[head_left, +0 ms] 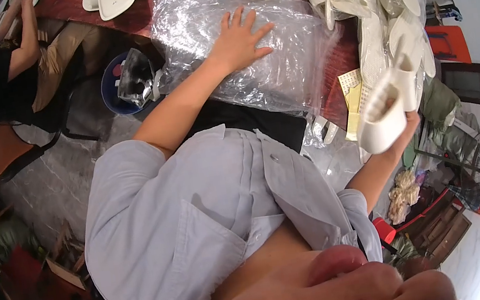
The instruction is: Packing pairs of white sandals into plastic bags.
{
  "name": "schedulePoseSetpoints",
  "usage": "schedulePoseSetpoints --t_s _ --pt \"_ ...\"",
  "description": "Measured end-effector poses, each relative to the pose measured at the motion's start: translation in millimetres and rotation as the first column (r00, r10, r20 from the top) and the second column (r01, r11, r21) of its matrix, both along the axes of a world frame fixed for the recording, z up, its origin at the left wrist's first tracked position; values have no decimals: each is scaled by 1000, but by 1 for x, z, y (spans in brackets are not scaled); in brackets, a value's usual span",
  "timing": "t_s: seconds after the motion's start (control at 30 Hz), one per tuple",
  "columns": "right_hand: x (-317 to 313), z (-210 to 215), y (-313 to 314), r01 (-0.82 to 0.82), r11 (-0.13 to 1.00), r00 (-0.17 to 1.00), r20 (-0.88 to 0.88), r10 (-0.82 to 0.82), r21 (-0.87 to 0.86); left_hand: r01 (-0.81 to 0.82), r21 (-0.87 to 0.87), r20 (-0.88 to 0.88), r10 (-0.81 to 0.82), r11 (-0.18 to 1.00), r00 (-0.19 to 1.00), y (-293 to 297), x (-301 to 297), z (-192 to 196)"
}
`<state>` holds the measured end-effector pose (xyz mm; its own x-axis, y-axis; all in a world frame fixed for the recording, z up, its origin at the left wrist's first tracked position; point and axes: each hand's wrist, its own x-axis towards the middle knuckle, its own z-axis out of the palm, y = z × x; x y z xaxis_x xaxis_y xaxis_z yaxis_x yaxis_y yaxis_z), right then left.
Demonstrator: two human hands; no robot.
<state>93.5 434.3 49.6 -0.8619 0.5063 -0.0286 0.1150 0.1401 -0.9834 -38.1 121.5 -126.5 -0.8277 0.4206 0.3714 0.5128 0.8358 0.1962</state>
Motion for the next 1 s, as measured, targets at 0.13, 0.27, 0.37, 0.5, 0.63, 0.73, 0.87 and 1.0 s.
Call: schedulePoseSetpoints --t_s 0.13,0.27,0.37,0.5,0.63,0.73,0.87,1.0 --pt "18 7 -39 -141 837 952 -304 -32 -529 -7 -20 -11 6 1000 1000 -1 -5 -3" --pt "21 -17 -88 -324 684 946 -247 212 -653 0 -56 43 3 998 999 -1 -12 -5" --pt "-2 -32 -159 -478 525 861 -257 440 -704 -156 -300 -187 102 941 977 -8 -26 -75" --pt "-55 -73 -292 -590 293 684 -273 677 -753 -20 -9 -17 20 1000 1000 13 -10 -39" --pt "-101 -129 -276 -793 408 464 -14 886 -453 11 113 102 -22 994 995 4 1 -14" --pt "-90 -52 -250 -375 493 798 -2 603 -785 78 517 143 -176 853 974 -7 3 -16" --pt "-112 -54 -202 -393 743 903 -72 424 -541 151 570 101 -251 807 963 -8 -6 -20" --pt "-149 -131 -135 -365 904 922 -50 384 221 16 176 71 -29 984 997 4 -13 -11"
